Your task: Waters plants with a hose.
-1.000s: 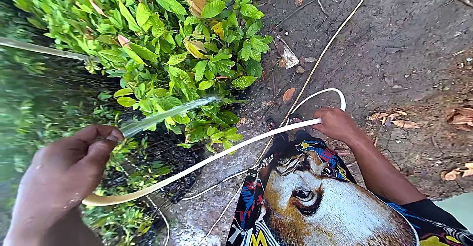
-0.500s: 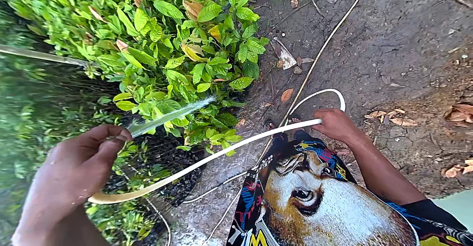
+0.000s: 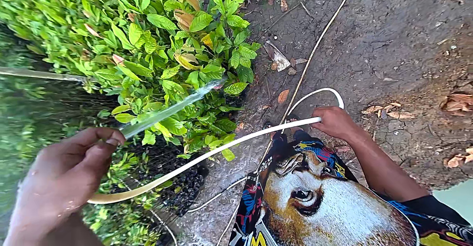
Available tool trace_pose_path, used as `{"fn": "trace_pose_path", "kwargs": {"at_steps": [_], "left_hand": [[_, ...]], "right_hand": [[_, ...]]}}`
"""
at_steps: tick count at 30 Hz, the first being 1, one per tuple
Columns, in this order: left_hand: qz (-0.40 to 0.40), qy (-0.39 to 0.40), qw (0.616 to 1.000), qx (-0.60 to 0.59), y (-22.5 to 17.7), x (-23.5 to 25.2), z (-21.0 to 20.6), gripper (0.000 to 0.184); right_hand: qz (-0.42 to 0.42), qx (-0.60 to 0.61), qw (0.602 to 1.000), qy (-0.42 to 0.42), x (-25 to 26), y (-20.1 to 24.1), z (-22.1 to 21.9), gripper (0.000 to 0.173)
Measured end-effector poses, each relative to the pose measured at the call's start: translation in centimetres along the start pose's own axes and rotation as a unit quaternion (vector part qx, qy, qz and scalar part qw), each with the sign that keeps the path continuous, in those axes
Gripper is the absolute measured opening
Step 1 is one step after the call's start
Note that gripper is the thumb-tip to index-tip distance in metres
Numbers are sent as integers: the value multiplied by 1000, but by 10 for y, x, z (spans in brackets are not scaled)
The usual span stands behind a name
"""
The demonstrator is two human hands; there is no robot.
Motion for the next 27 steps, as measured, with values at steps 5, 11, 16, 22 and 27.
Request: {"fn": "trace_pose_path", "kwargs": {"at_steps": [5,11,16,22,27], "left_hand": [[-31,-8,998,-57,11,11,-2,21],[-25,23,999,-41,1,17,-6,22],[-47,46,998,-22,8,23,-7,20],[-42,22,999,-19,-6,21,-8,20],[-43,24,999,-14,-12,20,-6,20]], "right_hand": [[-12,5,1000,-15,-5,-4,4,28],[-15,15,1000,-21,-9,-13,1,31],[-25,18,999,-21,-13,-16,2,31],[-19,21,999,-31,-14,-21,2,32],[-25,27,999,-29,-15,-24,2,31]]}}
Point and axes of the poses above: each hand's wrist, its own x-axis towards the middle knuckle, its own z-axis out of the back of the hand, y = z × x, the point moved 4 cm from there along x, towards the middle knuckle, and after that the axes turned 9 degrees about -z, right-handed, at the moved point
